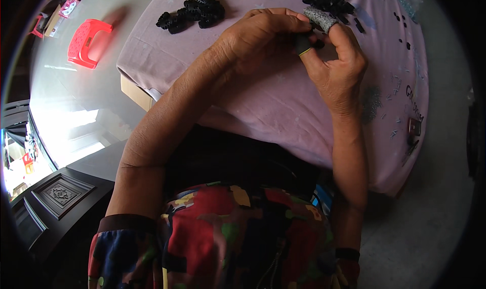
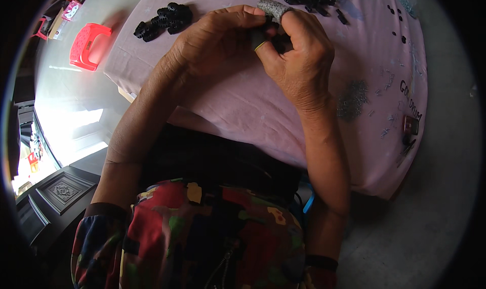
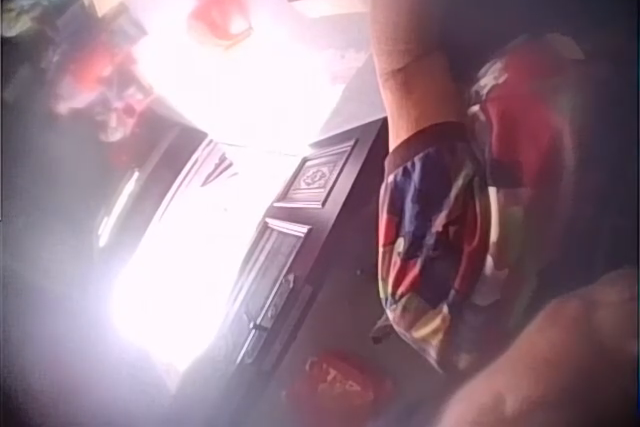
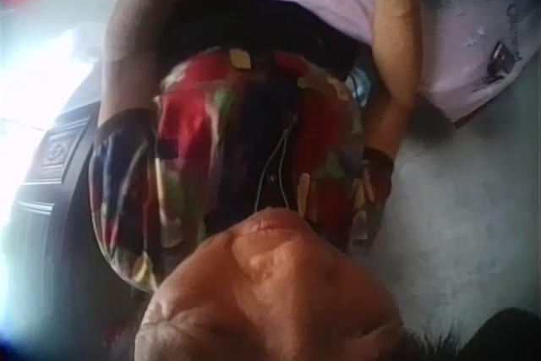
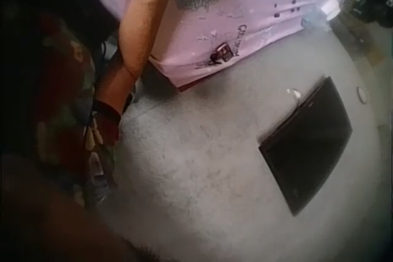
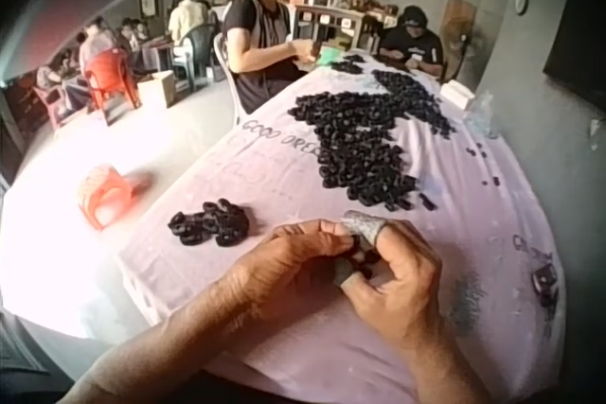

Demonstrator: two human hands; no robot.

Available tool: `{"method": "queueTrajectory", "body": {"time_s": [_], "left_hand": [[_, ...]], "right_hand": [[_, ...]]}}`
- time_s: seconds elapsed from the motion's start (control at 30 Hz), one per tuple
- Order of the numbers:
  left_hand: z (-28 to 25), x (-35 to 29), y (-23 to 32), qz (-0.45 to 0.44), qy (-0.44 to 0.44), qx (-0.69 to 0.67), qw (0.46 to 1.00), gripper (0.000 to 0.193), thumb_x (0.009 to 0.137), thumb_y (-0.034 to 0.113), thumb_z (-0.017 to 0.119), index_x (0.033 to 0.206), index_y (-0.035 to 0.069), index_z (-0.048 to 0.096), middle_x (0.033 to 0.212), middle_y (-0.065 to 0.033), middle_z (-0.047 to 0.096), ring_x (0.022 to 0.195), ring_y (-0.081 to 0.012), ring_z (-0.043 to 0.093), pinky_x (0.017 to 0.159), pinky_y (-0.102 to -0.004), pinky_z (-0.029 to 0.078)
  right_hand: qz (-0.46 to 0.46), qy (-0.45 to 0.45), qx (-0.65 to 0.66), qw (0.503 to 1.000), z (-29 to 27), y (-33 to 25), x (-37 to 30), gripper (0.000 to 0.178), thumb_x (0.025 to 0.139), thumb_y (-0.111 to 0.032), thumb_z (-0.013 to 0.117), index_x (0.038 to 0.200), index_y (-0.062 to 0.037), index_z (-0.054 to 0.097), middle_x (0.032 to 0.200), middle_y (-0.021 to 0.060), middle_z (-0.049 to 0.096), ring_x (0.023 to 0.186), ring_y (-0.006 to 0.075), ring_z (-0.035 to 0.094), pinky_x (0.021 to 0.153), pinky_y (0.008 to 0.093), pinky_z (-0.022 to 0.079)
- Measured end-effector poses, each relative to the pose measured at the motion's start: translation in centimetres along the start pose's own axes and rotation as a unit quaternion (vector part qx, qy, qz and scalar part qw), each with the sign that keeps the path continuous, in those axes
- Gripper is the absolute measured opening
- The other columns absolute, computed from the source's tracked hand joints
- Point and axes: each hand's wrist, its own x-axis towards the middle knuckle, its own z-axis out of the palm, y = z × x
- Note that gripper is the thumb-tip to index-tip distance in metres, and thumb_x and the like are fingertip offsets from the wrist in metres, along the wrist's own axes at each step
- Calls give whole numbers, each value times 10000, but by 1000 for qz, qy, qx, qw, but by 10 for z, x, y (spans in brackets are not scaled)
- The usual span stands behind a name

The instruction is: Sorting and inspecting small black plastic parts on a table.

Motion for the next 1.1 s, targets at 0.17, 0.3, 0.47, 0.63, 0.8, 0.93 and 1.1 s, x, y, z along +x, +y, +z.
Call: {"method": "queueTrajectory", "body": {"time_s": [0.17, 0.3, 0.47, 0.63, 0.8, 0.93, 1.1], "left_hand": [[3, 0, 0, -4, 23, -11, 1000, 229, 980, 198, 616, 1151, 53, 661, 1069, -74, 704, 1018, -170, 675, 999, -358, 506], [1, 0, -1, 1, 22, 16, 1000, 243, 986, 231, 632, 1140, 46, 664, 1069, -66, 702, 1014, -165, 671, 996, -353, 506], [3, -1, -1, 16, 10, 40, 999, 264, 995, 249, 638, 1153, 39, 657, 1060, -56, 698, 1013, -157, 667, 984, -334, 509], [0, -3, 1, 8, 25, 2, 1000, 228, 993, 205, 633, 1141, 35, 661, 1049, -46, 692, 965, -130, 659, 925, -294, 529], [2, -4, 6, -17, 21, 81, 996, 208, 986, 202, 643, 1107, 34, 667, 1004, -41, 701, 877, -106, 657, 845, -246, 534], [-2, -4, 6, -14, -13, 141, 990, 232, 985, 216, 671, 1130, 34, 673, 975, -47, 712, 813, -82, 648, 775, -207, 525], [-10, 0, 0, 0, -45, 103, 994, 243, 977, 183, 686, 1168, 34, 672, 1009, -55, 713, 874, -89, 672, 817, -213, 547]], "right_hand": [[12, -13, 2, 1000, 0, -1, -1, 346, 696, -17, 774, 1034, -19, 702, 808, 69, 668, 766, 248, 653, 707, 350, 554], [19, -18, 2, 1000, 1, -1, -2, 335, 707, -13, 775, 1034, -5, 702, 804, 80, 666, 770, 255, 657, 708, 357, 552], [4, -18, -23, 1000, 1, 0, -3, 301, 711, -10, 772, 1002, 2, 695, 830, 95, 674, 775, 256, 661, 708, 366, 552], [52, -79, 79, 992, -9, -5, 4, 151, 844, -30, 701, 977, 38, 678, 850, 106, 673, 748, 229, 667, 702, 318, 540], [43, -83, 149, 984, -21, 8, 9, 132, 894, 48, 630, 1014, 46, 687, 925, 77, 695, 801, 162, 682, 724, 279, 544], [58, -120, 173, 976, -29, 14, 8, 137, 869, 52, 677, 1004, 33, 692, 901, 71, 685, 788, 137, 682, 697, 251, 552], [38, -136, 78, 987, -38, 9, 11, 148, 852, 29, 727, 996, 15, 698, 879, 55, 682, 764, 131, 684, 664, 238, 555]]}}
